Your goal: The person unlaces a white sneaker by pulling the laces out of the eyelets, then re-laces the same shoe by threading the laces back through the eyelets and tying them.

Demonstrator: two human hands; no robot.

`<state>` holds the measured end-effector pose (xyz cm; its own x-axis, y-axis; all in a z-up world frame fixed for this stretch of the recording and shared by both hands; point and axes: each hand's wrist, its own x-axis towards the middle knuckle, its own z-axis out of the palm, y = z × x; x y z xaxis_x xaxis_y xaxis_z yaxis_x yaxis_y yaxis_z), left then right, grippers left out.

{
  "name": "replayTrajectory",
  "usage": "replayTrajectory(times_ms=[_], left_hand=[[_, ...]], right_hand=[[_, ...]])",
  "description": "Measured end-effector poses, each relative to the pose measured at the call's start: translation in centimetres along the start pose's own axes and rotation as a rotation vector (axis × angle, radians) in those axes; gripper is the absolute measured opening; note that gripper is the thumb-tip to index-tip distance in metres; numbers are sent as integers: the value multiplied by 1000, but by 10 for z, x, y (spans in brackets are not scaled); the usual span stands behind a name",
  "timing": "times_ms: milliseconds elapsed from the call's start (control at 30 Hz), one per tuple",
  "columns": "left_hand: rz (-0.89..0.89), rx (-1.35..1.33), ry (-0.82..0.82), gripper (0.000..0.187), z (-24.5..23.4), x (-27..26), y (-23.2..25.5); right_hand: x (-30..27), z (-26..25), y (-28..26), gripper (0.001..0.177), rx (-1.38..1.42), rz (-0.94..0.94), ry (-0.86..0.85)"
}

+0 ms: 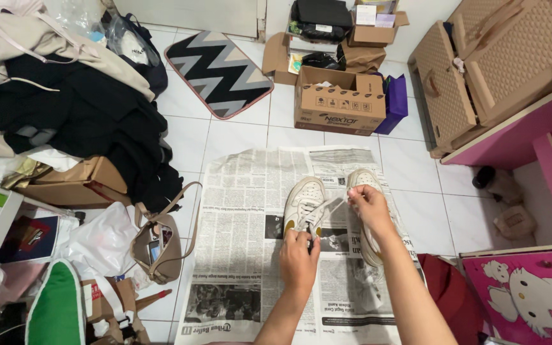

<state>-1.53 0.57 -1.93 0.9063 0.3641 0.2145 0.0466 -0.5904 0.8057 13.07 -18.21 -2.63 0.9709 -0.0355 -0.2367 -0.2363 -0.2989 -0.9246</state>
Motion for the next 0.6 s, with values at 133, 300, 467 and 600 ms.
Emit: replayTrajectory(times_ms=[133, 300, 467, 600], left_hand=[[0, -12, 2, 20, -1, -1, -2], [-40, 62, -180, 21, -3, -12, 3], [136, 179, -201, 23, -2, -21, 0], [219, 288, -222, 23, 5, -25, -6]], right_hand=[[-29, 3, -11, 35, -83, 93, -44], [-57, 42, 34, 28, -69, 259, -230], [-45, 68, 88, 18, 259, 284, -104], [-23, 67, 112, 18, -5, -12, -95]])
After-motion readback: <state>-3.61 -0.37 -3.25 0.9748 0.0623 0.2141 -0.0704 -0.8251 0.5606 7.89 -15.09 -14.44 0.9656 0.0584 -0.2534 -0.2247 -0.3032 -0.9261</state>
